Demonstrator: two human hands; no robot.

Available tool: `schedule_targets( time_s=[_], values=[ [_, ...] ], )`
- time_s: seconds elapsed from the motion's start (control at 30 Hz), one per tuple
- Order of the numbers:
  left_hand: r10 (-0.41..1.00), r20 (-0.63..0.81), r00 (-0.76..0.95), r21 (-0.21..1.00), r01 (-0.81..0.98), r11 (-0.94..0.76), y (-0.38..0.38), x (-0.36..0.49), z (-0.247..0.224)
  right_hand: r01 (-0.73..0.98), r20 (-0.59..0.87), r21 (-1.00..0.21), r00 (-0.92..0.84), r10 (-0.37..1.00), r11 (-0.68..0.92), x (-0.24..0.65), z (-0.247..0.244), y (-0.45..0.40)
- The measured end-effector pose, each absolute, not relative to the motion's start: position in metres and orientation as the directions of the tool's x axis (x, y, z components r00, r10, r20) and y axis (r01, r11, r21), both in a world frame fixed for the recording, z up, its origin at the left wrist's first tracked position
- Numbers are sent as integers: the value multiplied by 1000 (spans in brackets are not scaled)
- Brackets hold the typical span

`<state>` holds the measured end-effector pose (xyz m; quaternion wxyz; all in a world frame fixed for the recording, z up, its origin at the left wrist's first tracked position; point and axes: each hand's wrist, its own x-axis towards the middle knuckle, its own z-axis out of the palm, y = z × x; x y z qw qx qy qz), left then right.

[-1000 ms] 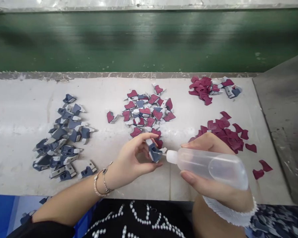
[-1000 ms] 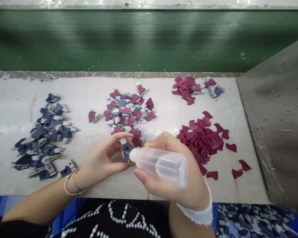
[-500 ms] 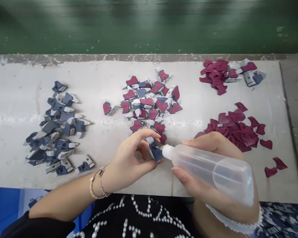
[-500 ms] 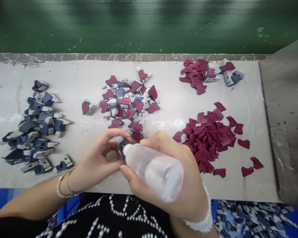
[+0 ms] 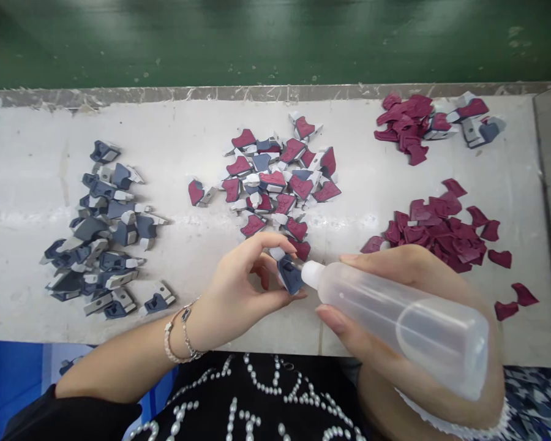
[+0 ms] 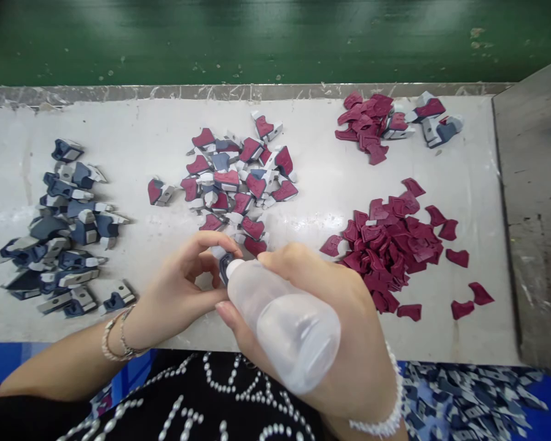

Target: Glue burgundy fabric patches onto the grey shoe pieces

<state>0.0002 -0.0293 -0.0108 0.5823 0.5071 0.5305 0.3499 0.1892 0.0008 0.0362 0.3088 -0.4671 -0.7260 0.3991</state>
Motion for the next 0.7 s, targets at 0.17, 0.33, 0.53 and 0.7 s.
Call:
schedule_targets(
  time_s=[0.17, 0.33, 0.53, 0.7],
  values=[
    [951, -256, 177, 963, 135, 234, -29, 0, -11, 483, 94, -816, -429, 898, 316, 188, 38, 1],
    [950, -260, 173, 961, 139, 237, -29, 0, -11, 465, 107, -830, -407, 907, 307, 189, 38, 2],
    [951, -255, 173, 963, 135, 234, -28, 0, -9, 485, 85, -832, -367, 927, 268, 189, 40, 2],
    [955, -247, 164, 965, 128, 228, -28, 0, -11, 483, -19, -855, -389, 921, 187, 188, 40, 2]
  ],
)
